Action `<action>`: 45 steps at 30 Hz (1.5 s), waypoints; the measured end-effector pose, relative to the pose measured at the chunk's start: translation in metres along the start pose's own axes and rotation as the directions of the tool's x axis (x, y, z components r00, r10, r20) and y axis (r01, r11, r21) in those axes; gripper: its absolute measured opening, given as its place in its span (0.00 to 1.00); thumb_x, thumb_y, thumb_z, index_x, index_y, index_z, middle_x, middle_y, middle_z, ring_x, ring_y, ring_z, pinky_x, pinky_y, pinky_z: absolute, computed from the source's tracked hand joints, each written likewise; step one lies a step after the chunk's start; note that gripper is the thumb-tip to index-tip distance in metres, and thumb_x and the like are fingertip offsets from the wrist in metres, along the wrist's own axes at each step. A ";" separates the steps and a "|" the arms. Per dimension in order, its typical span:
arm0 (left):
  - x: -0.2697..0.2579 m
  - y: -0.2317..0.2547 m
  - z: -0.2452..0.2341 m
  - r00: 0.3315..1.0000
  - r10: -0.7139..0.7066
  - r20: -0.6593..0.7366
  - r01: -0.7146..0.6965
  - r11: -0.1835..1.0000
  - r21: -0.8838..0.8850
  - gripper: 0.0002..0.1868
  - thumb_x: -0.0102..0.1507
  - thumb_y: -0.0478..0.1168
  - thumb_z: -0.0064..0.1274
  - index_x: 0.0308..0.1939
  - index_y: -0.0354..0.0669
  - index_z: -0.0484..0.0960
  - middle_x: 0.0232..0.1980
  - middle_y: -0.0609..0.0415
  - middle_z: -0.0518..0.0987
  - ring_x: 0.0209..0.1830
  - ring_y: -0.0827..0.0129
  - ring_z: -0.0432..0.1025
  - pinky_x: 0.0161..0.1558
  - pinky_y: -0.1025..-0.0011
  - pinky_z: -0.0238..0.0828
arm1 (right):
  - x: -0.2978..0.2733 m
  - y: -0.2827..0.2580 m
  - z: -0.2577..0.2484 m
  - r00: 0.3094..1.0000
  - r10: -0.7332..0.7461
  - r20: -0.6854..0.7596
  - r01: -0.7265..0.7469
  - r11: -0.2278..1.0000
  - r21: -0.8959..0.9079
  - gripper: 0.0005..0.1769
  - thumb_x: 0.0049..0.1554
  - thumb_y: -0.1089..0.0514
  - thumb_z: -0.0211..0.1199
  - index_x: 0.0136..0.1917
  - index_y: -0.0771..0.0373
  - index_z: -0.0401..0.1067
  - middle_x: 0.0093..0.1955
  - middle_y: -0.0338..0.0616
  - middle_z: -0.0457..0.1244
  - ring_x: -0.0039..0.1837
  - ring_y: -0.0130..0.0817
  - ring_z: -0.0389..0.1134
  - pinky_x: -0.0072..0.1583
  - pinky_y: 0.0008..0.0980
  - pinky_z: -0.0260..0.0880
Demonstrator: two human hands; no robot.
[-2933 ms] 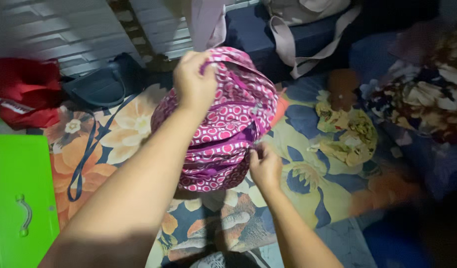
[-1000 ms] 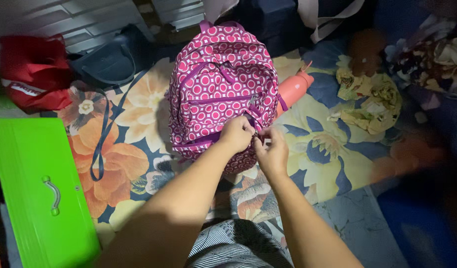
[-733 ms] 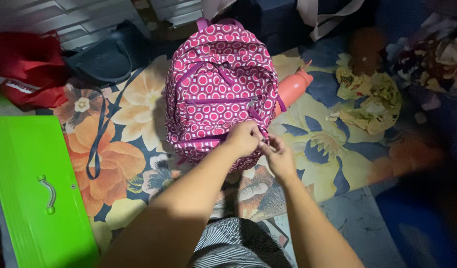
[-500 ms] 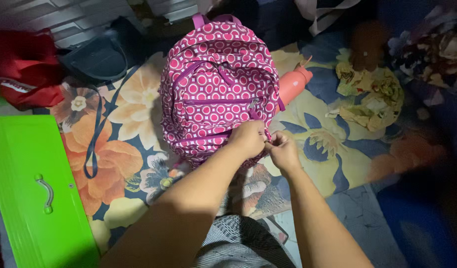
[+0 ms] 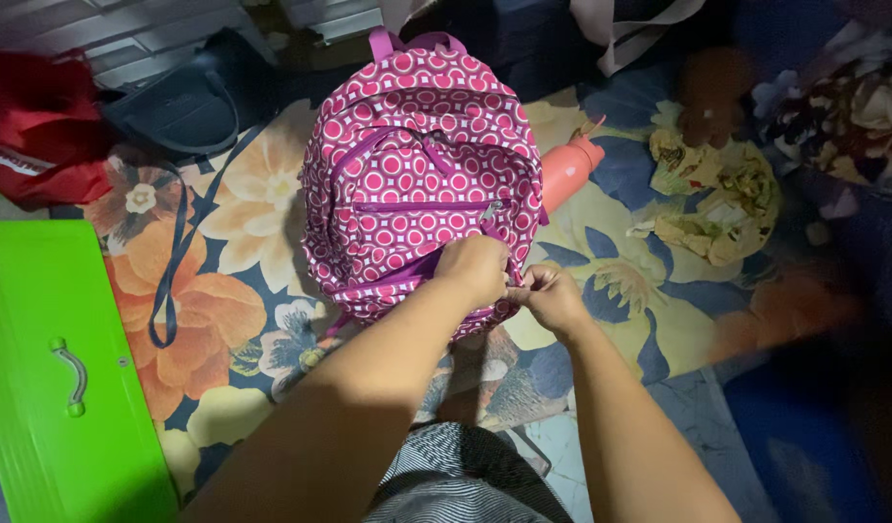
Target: The person packs a pink patterned backpack with a water bottle and two books, then places the books on a wall shelf. The person handles the bag, bottle, and books by hand, zips the bag, and moves items between the bag and the shelf.
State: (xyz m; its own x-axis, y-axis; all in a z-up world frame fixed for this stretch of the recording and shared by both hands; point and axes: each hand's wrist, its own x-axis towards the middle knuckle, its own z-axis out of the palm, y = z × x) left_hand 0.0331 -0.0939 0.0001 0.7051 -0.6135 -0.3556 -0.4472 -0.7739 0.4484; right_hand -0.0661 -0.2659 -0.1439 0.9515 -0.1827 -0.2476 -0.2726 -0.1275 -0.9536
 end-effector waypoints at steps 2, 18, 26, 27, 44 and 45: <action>0.000 0.001 -0.001 0.997 0.076 -0.034 -0.073 0.993 0.091 0.09 0.57 0.44 0.65 0.37 0.46 0.86 0.41 0.44 0.84 0.46 0.50 0.79 0.49 0.54 0.75 | 0.003 0.003 0.000 0.999 0.054 0.000 -0.054 0.998 -0.012 0.17 0.50 0.65 0.76 0.30 0.61 0.67 0.31 0.30 0.62 0.35 0.20 0.59 0.38 0.25 0.61; 0.019 0.008 0.009 0.996 -0.065 -0.068 0.051 0.981 -0.188 0.13 0.56 0.42 0.59 0.42 0.42 0.85 0.45 0.38 0.82 0.48 0.43 0.77 0.50 0.50 0.74 | -0.021 -0.067 0.051 0.940 0.043 -0.338 -0.182 0.901 -0.393 0.22 0.44 0.49 0.73 0.47 0.63 0.75 0.42 0.52 0.71 0.46 0.45 0.74 0.48 0.40 0.71; 0.005 0.016 0.017 0.998 -0.042 -0.055 0.034 0.991 -0.131 0.11 0.59 0.43 0.59 0.37 0.38 0.86 0.41 0.33 0.81 0.47 0.41 0.77 0.49 0.50 0.75 | -0.002 -0.039 0.055 0.919 0.241 -0.311 -0.350 0.861 -0.369 0.25 0.47 0.37 0.66 0.43 0.60 0.79 0.43 0.60 0.70 0.50 0.56 0.73 0.52 0.47 0.70; 0.005 0.016 0.017 0.997 -0.035 -0.070 0.025 0.990 -0.136 0.10 0.59 0.42 0.59 0.36 0.38 0.86 0.41 0.33 0.81 0.46 0.41 0.77 0.49 0.50 0.75 | 0.002 -0.034 0.054 0.916 0.247 -0.318 -0.357 0.863 -0.358 0.26 0.48 0.35 0.65 0.44 0.60 0.79 0.44 0.61 0.70 0.51 0.57 0.73 0.52 0.48 0.70; 0.065 -0.059 0.023 0.955 -0.298 0.009 0.284 0.899 -0.333 0.15 0.60 0.50 0.57 0.31 0.43 0.89 0.34 0.44 0.86 0.39 0.51 0.83 0.48 0.57 0.77 | -0.023 -0.055 0.053 0.874 -0.154 -0.461 0.069 0.978 -0.196 0.18 0.48 0.60 0.71 0.51 0.65 0.72 0.46 0.46 0.69 0.49 0.34 0.71 0.51 0.34 0.71; 0.068 -0.062 0.027 0.952 -0.306 -0.020 0.278 0.890 -0.362 0.15 0.59 0.50 0.58 0.33 0.42 0.88 0.36 0.43 0.86 0.41 0.50 0.82 0.48 0.56 0.76 | -0.028 -0.062 0.055 0.846 -0.118 -0.520 0.028 0.984 -0.177 0.17 0.49 0.58 0.72 0.50 0.65 0.72 0.47 0.46 0.70 0.50 0.34 0.72 0.50 0.34 0.71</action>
State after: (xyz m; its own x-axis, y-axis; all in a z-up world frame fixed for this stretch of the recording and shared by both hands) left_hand 0.0936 -0.0919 -0.0737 0.8188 -0.3442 -0.4595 -0.0023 -0.8023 0.5969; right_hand -0.0682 -0.1988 -0.0870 0.7627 -0.6467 -0.0077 -0.2664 -0.3034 -0.9149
